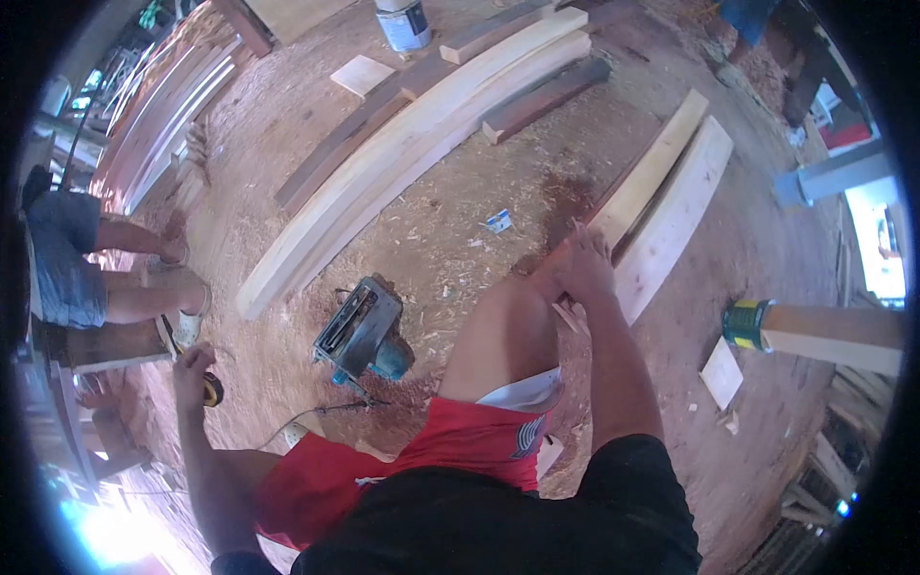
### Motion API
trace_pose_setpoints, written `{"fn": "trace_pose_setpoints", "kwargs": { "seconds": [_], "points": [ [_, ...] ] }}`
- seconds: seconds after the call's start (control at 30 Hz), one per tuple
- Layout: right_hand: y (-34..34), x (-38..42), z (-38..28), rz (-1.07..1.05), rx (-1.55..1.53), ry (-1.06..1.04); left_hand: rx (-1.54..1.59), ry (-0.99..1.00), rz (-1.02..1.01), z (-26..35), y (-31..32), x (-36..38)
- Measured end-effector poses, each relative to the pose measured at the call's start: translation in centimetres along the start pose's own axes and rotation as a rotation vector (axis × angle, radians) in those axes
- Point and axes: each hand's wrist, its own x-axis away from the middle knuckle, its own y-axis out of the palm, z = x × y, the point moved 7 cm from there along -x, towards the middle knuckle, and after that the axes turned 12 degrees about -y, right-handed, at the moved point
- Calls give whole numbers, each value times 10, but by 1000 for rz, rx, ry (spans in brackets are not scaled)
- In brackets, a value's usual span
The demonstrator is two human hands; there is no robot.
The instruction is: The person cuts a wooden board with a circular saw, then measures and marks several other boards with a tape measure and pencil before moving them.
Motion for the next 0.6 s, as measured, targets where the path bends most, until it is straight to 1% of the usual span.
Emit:
{"fn": "trace_pose_setpoints", "kwargs": {
  "seconds": [0.03, 0.1, 0.2, 0.27, 0.37, 0.43, 0.5, 0.6],
  "points": [
    [0, -6, 4, 28, -4, 36, -14, 28, 7, 15, -8, 9],
    [-4, -11, 3, -1, 37, 50, 2, 41, 5, 29, -26, 20],
    [-9, -19, 0, -102, 21, 65, -94, 40, 65, 19, -38, 12],
    [-21, -25, -2, -108, -20, 72, -171, 13, 84, 14, -38, 5],
    [-57, -26, -30, 18, -125, 102, -267, 139, 75, 6, -31, -17],
    [-81, -29, -46, 126, -219, 138, -345, 239, 77, 18, -24, -27],
    [-94, -35, -65, 240, -251, 110, -365, 306, 101, 32, -14, -33],
    [-105, -41, -101, 369, -233, 43, -363, 316, 74, 65, 5, -28]
  ]
}}
